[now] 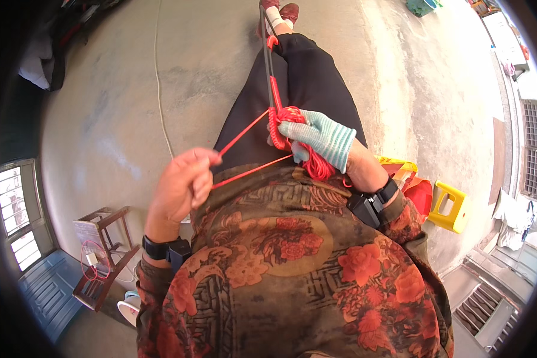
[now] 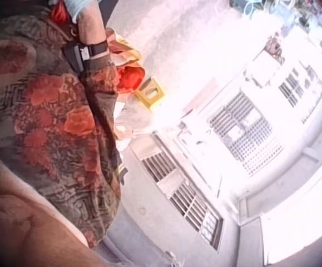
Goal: Wrapping a red decorative cord around a black strap or handle to create a grip.
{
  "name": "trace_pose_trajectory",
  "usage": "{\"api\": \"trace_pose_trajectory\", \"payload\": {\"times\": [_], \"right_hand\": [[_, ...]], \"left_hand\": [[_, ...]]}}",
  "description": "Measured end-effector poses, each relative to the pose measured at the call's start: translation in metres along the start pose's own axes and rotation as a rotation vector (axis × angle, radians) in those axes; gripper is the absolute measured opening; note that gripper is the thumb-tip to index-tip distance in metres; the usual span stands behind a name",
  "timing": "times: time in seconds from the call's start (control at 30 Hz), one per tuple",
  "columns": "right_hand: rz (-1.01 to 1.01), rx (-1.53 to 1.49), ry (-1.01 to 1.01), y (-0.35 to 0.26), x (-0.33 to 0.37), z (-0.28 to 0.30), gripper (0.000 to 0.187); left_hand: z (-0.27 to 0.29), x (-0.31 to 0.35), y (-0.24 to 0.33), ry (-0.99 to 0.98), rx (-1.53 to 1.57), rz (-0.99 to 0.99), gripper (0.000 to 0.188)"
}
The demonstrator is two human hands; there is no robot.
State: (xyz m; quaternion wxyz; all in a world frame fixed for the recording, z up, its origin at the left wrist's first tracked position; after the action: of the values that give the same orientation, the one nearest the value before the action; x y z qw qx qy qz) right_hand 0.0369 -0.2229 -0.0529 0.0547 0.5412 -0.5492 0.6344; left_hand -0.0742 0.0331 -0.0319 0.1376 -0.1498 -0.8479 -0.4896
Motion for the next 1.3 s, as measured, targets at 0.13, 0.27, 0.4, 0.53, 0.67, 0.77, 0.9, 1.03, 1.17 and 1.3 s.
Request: {"api": "trace_pose_trajectory", "payload": {"times": [0.13,0.27,0.4,0.53,0.67,0.77,0.9,1.03,1.17,1.3], "right_hand": [[0.007,-0.124,-0.024,0.005,-0.003,0.000,0.032],[0.409,-0.756,-0.054,-0.006,0.013,0.034,0.039],[0.666,-0.850,0.149,-0.015,0.046,0.097,0.053],[0.537,-0.453,0.267,-0.012,0.048,0.096,0.051],[0.401,0.233,0.502,-0.010,0.025,0.049,0.032],[0.337,0.937,0.715,-0.020,0.017,0.027,0.034],[0.313,1.087,0.625,-0.031,0.006,0.019,0.044],[0.372,0.345,0.337,-0.024,-0.012,0.012,0.036],[0.568,0.307,0.600,-0.025,-0.006,0.026,0.041],[0.656,0.427,0.891,-0.045,0.016,0.040,0.067]], "left_hand": [[-0.001,0.017,-0.003,-0.084,-0.055,0.065,0.020],[-0.005,0.012,0.004,-0.249,0.072,0.063,0.019],[-0.027,-0.014,0.024,-0.398,0.252,-0.180,0.020],[-0.046,-0.057,0.033,-0.151,0.221,-0.528,0.029],[-0.053,-0.098,0.012,-0.180,-0.096,-0.331,0.035],[-0.051,-0.105,-0.010,-0.255,-0.298,-0.090,0.038],[-0.049,-0.101,-0.030,-0.196,-0.335,-0.040,0.032],[-0.041,-0.104,-0.034,-0.135,-0.236,-0.053,0.037],[-0.026,-0.107,-0.013,0.030,-0.434,-0.189,0.038],[-0.018,-0.088,0.046,0.015,0.353,-0.332,0.029]]}}
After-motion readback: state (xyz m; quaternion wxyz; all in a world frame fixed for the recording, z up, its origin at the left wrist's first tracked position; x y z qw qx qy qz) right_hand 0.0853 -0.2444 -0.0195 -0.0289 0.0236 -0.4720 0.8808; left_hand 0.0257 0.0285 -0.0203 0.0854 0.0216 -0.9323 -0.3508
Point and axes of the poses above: each hand's wrist, its own x-axis away from the middle knuckle, its own z-axis out of the back of the hand, y = z × x, the point moved 3 cm from there along -x, towards the middle knuckle, and after that the axes turned 13 degrees about -z, right-handed, at the moved point
